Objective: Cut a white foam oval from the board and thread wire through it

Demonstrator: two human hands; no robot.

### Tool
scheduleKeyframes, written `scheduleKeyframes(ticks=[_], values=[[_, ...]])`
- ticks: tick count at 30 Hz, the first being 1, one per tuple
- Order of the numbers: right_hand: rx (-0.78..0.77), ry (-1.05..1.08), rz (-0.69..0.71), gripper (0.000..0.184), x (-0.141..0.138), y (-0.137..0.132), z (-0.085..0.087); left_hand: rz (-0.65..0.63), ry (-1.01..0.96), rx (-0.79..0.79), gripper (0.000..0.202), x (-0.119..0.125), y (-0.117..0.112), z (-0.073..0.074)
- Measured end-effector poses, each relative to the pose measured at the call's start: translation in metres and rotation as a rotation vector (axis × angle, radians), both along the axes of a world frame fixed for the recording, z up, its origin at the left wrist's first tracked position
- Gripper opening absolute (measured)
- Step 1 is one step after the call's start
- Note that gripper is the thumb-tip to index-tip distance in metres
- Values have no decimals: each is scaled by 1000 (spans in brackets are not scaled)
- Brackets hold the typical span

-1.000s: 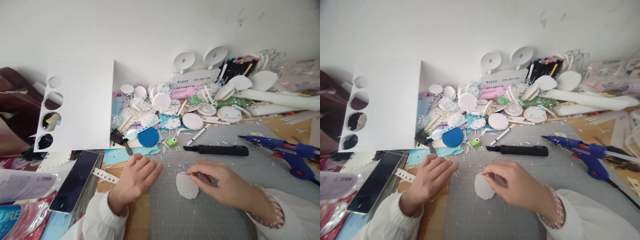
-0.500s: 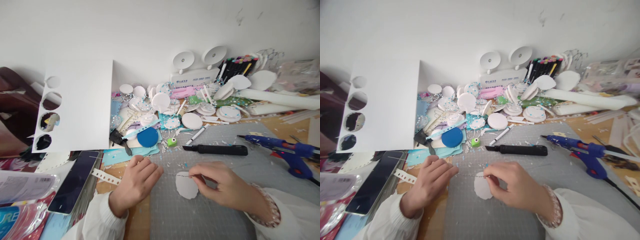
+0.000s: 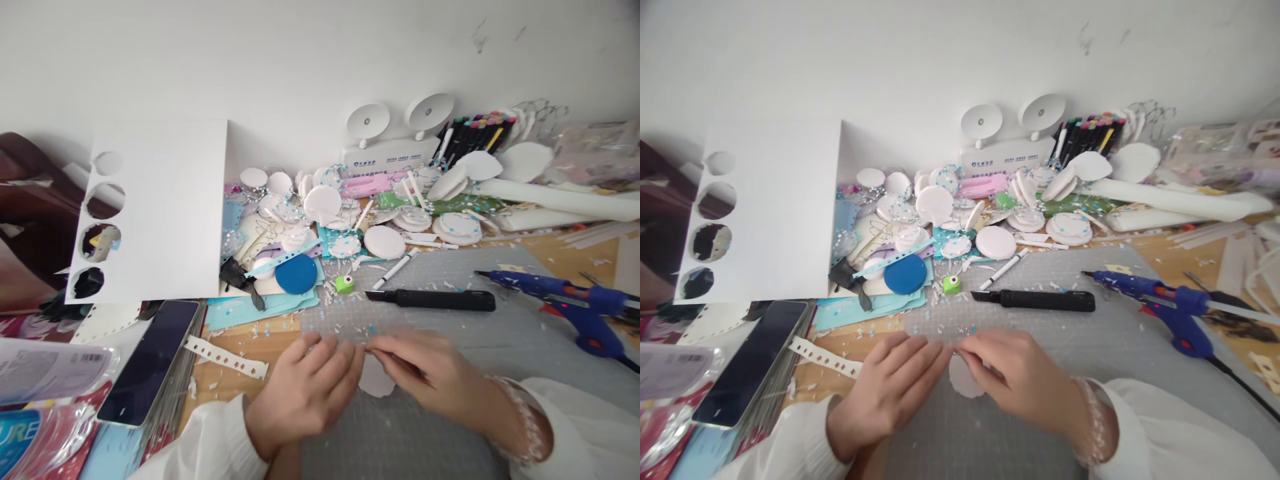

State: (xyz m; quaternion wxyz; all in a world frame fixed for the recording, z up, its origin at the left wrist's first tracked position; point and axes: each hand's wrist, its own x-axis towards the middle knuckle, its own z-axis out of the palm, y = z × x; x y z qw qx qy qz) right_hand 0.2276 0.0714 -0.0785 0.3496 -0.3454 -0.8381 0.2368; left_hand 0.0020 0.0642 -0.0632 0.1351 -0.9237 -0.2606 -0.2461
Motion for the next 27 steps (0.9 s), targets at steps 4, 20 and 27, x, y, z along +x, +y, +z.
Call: scheduleKeyframes(ticks=[4,20,27], values=[[-12,10,17,16,-5,-5,-2,16,-43,-65,27,4,-3,0],[-183,11,-16,8,-8,-11,-7,97,-69,-88,24,9,-7,-6],[-20,-3,19,15,-8,-10,-2,90,-138,-134,30,10,-8,-6]])
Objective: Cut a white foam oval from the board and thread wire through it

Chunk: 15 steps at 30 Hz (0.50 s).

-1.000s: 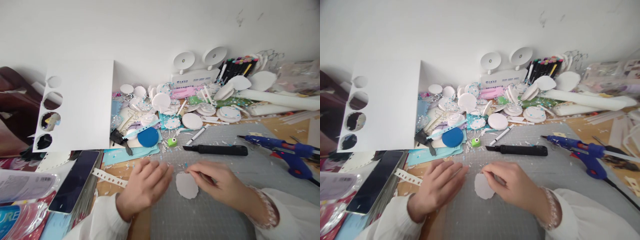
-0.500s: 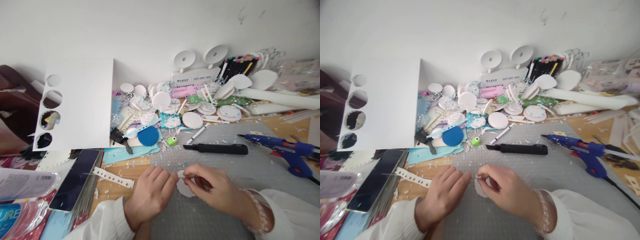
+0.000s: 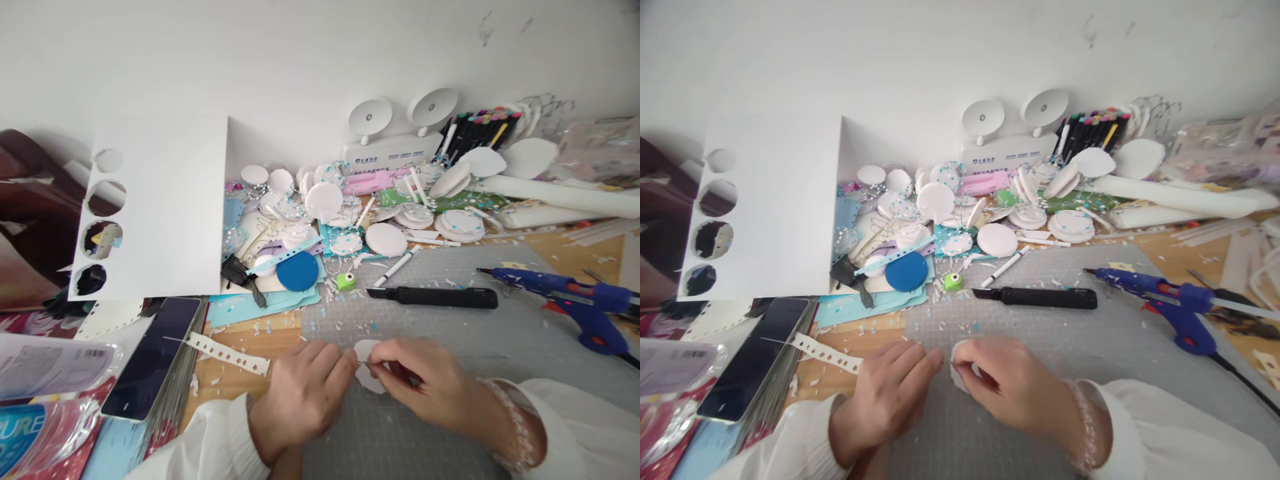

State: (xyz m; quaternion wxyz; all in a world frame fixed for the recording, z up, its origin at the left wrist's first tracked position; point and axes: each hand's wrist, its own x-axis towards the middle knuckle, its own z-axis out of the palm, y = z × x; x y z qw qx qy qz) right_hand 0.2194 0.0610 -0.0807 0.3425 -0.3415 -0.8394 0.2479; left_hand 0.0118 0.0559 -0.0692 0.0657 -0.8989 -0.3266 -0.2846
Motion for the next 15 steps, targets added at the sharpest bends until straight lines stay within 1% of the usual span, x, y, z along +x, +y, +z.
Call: scheduleKeyframes(ticks=[3,6,8,9,10,11,12,14,15], values=[[163,-39,29,22,2,1,-3,5,-21,-13,29,1,-2,0],[292,-95,78,24,3,0,-10,12,-55,-26,27,1,-3,-1],[320,-100,74,22,2,-1,-13,12,-69,-29,26,1,-2,-1],[304,-84,56,20,1,-2,-12,7,-68,-25,27,0,-1,-1],[252,-64,38,19,0,-3,-10,-8,-60,-17,27,-1,1,0],[166,-39,27,17,0,-4,-7,-30,-45,-5,28,-3,4,1],[49,-12,25,14,-1,-4,-3,-57,-26,9,29,-5,6,1],[-253,47,61,12,-1,-3,6,-112,10,49,28,-8,11,3],[-424,79,88,15,-1,-1,10,-138,23,72,26,-9,13,3]])
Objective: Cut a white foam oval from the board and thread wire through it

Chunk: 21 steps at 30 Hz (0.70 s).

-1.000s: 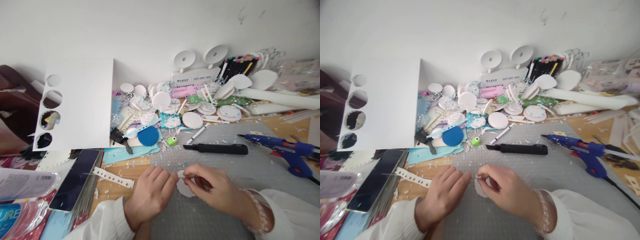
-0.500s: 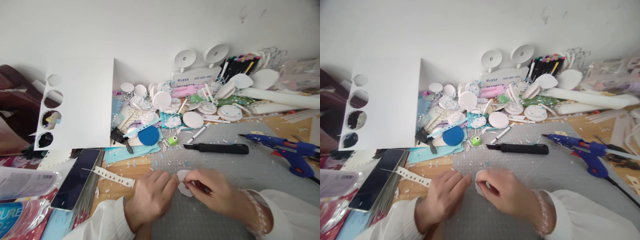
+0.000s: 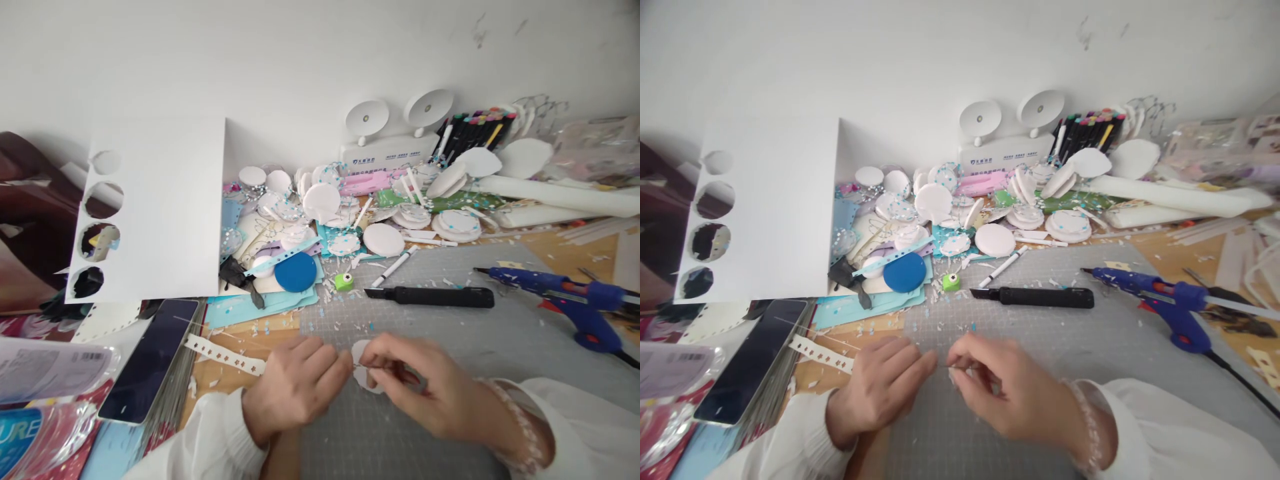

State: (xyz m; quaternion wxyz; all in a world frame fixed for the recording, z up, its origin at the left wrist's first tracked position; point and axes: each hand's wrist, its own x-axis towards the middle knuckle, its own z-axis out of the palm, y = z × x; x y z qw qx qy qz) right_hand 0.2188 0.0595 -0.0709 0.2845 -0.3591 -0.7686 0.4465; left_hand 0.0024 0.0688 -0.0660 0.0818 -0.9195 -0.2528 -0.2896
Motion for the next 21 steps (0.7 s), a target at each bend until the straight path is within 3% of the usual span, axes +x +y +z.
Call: scheduleKeyframes(ticks=[3,6,21], values=[[-451,67,81,30,2,6,4,-60,11,79,16,-2,2,1],[-662,80,152,32,2,13,0,-88,31,109,11,-1,1,1],[-810,206,225,32,0,17,-12,-98,-3,32,24,-2,2,1]])
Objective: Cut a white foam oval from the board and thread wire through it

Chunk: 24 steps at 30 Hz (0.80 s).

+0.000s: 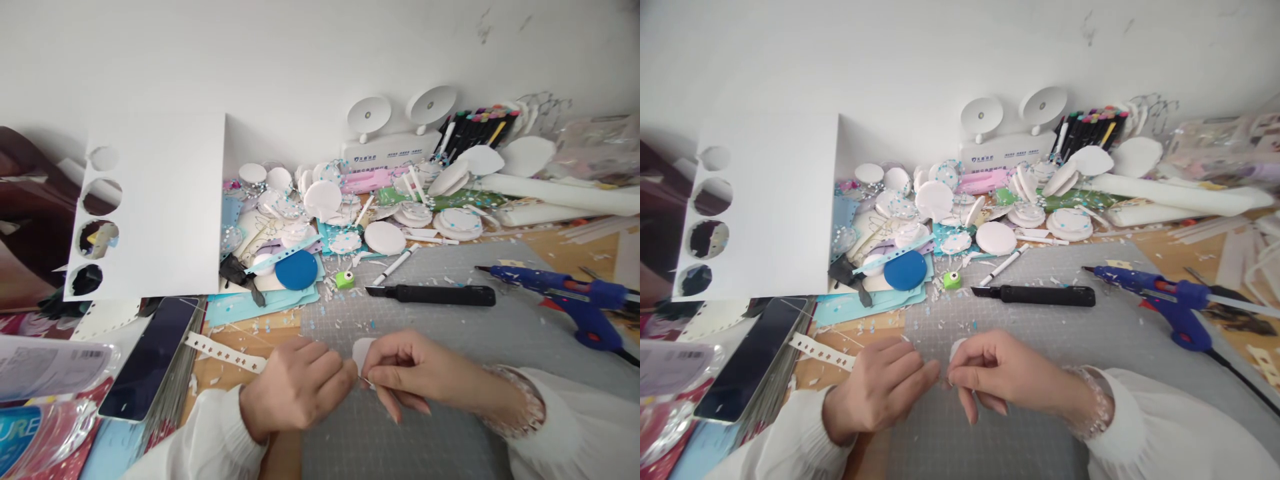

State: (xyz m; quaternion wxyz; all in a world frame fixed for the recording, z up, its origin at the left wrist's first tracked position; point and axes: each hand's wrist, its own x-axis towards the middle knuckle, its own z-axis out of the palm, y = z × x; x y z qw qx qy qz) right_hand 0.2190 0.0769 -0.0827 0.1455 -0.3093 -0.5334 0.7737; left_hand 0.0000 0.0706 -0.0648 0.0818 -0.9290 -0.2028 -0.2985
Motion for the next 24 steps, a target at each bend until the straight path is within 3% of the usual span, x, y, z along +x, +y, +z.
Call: scheduleKeyframes(ticks=[13,24], values=[[35,-6,-64,31,-2,-5,8,18,-34,-72,34,2,-2,5],[-47,98,-4,31,-2,-4,-1,-4,-32,-52,29,1,-2,4]])
